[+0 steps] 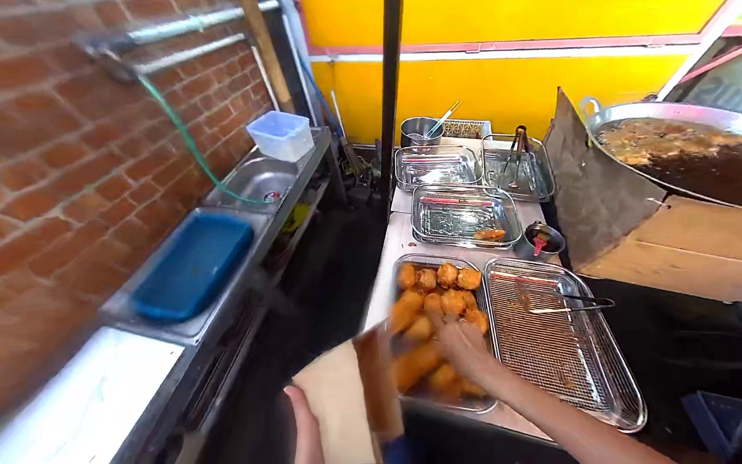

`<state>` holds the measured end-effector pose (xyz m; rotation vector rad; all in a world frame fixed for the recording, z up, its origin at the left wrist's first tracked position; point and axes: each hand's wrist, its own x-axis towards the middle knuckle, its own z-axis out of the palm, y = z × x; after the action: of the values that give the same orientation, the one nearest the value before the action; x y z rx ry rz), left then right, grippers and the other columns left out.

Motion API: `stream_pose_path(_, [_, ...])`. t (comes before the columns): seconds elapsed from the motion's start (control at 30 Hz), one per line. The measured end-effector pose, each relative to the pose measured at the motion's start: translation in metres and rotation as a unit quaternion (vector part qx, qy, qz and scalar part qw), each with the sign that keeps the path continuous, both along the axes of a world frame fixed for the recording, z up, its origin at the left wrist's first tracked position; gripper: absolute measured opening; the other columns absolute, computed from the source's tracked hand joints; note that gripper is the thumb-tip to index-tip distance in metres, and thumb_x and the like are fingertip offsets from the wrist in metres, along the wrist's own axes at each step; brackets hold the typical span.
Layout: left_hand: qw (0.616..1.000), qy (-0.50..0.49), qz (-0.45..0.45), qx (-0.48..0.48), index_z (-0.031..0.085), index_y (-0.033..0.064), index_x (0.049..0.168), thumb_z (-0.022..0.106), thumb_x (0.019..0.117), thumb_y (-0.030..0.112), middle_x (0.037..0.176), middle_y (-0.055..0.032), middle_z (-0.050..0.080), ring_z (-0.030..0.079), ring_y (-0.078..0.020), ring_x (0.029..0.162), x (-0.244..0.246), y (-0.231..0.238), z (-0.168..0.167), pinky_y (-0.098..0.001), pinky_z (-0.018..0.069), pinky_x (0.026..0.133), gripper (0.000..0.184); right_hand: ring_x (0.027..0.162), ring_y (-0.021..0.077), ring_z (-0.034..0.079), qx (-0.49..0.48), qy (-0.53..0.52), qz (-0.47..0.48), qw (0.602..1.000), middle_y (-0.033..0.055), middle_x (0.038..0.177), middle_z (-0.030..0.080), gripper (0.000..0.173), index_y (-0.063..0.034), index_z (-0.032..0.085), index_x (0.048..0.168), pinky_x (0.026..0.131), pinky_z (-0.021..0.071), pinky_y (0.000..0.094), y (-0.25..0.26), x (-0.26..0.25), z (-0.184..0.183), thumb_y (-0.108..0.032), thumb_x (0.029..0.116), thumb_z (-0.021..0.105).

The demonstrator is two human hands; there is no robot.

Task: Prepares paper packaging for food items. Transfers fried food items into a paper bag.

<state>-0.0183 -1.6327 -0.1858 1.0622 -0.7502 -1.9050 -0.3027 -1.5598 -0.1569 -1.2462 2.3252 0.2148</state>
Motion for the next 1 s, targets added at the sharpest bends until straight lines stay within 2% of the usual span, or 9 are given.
stream_pose_path(0.17, [0.995, -0.098, -0.018, 0.013, 0.038, 0.0167, 0.151, 0.007, 0.1062, 0.061, 0.131, -0.0013, 0.064, 0.065, -0.0057, 0.112, -0.041, -0.063, 0.017, -0.0309, 0.0586, 0.091, 0.070, 0.106, 0.0524, 0.064, 0.044, 0.014, 0.075, 0.996, 0.0350, 0.141, 0.049, 0.061, -0.0033, 0.035, 0.157, 0.086, 0.0531, 0.0618, -0.039, -0.011, -0.016, -0.020, 0.1032, 0.058])
stream_pose_path(0.27, [0.992, -0.108, -0.073, -0.006, 0.035, 0.0167, 0.155, 0.006, 0.1046, 0.064, 0.143, -0.0061, 0.058, 0.060, -0.0131, 0.125, -0.056, -0.091, -0.005, -0.0376, 0.0544, 0.101, 0.075, 0.100, 0.0506, 0.066, 0.012, -0.022, 0.058, 0.998, 0.0323, 0.131, 0.058, 0.059, -0.0111, 0.041, 0.156, 0.083, 0.0527, 0.0638, -0.021, -0.036, -0.015, -0.037, 0.1048, 0.054])
stream_pose_path(0.4, [0.987, -0.067, -0.125, -0.082, 0.033, 0.0125, 0.159, 0.018, 0.1033, 0.069, 0.151, -0.0156, 0.051, 0.053, -0.0273, 0.136, -0.071, -0.125, -0.063, -0.0508, 0.0512, 0.106, 0.081, 0.112, 0.0349, 0.066, -0.052, -0.210, -0.084, 0.973, 0.0176, 0.124, 0.069, 0.063, -0.0241, 0.050, 0.153, 0.098, 0.0501, 0.0590, 0.023, -0.083, -0.022, -0.058, 0.1005, 0.055])
stream_pose_path(0.47, [0.984, -0.078, -0.135, -0.087, 0.034, 0.0122, 0.158, 0.015, 0.1029, 0.069, 0.151, -0.0134, 0.052, 0.054, -0.0244, 0.135, -0.089, -0.126, -0.048, -0.0492, 0.0512, 0.107, 0.081, 0.091, 0.0179, 0.068, -0.136, -0.349, -0.181, 0.909, 0.0066, 0.115, 0.072, 0.057, -0.0258, 0.055, 0.150, 0.081, 0.0564, 0.0403, 0.053, -0.095, -0.024, -0.054, 0.1000, 0.059])
stream_pose_path(0.53, [0.981, -0.145, -0.119, -0.057, 0.035, 0.0150, 0.156, 0.006, 0.1064, 0.060, 0.147, -0.0057, 0.054, 0.055, -0.0109, 0.130, -0.115, -0.119, -0.012, -0.0367, 0.0501, 0.107, 0.073, 0.058, 0.0074, 0.051, -0.222, -0.502, -0.260, 0.794, -0.0007, 0.084, 0.063, 0.052, -0.0221, 0.060, 0.144, 0.052, 0.0440, 0.0244, 0.077, -0.094, -0.002, -0.050, 0.1002, 0.058])
stream_pose_path(0.63, [0.981, -0.153, -0.099, -0.063, 0.040, 0.0118, 0.151, 0.006, 0.1069, 0.058, 0.136, -0.0070, 0.062, 0.063, -0.0093, 0.119, -0.140, -0.121, -0.017, -0.0334, 0.0562, 0.098, 0.073, 0.053, 0.0019, 0.049, -0.268, -0.676, -0.271, 0.630, -0.0045, 0.078, 0.059, 0.052, -0.0194, 0.064, 0.131, 0.047, 0.0425, 0.0167, 0.097, -0.085, 0.050, -0.058, 0.0949, 0.064])
stream_pose_path(0.7, [0.979, -0.153, -0.112, -0.077, 0.038, 0.0117, 0.153, 0.005, 0.1061, 0.060, 0.139, -0.0074, 0.059, 0.061, -0.0100, 0.122, -0.153, -0.120, -0.021, -0.0340, 0.0543, 0.101, 0.075, 0.055, 0.0011, 0.050, -0.269, -0.725, -0.231, 0.590, -0.0039, 0.080, 0.059, 0.053, -0.0171, 0.064, 0.134, 0.049, 0.0427, 0.0152, 0.100, -0.077, 0.078, -0.055, 0.0971, 0.063])
stream_pose_path(0.87, [0.972, -0.153, -0.136, -0.116, 0.041, 0.0060, 0.148, 0.000, 0.1034, 0.063, 0.129, -0.0086, 0.064, 0.065, -0.0092, 0.113, -0.185, -0.113, -0.011, -0.0340, 0.0574, 0.095, 0.083, 0.053, 0.0014, 0.045, -0.210, -0.676, -0.248, 0.661, -0.0042, 0.076, 0.054, 0.037, -0.0188, 0.067, 0.114, 0.047, 0.0391, 0.0156, 0.102, -0.074, 0.095, -0.051, 0.1029, 0.054])
stream_pose_path(1.0, [0.910, -0.050, -0.176, -0.373, 0.063, 0.0017, 0.121, 0.016, 0.1094, 0.053, 0.114, -0.0005, 0.071, 0.067, -0.0056, 0.107, -0.193, -0.114, -0.012, -0.0262, 0.0552, 0.097, 0.070, 0.052, 0.0050, 0.044, -0.167, -0.581, -0.249, 0.756, -0.0016, 0.075, 0.058, 0.045, -0.0213, 0.063, 0.142, 0.047, 0.0376, 0.0208, 0.110, -0.083, 0.095, -0.046, 0.1045, 0.054])
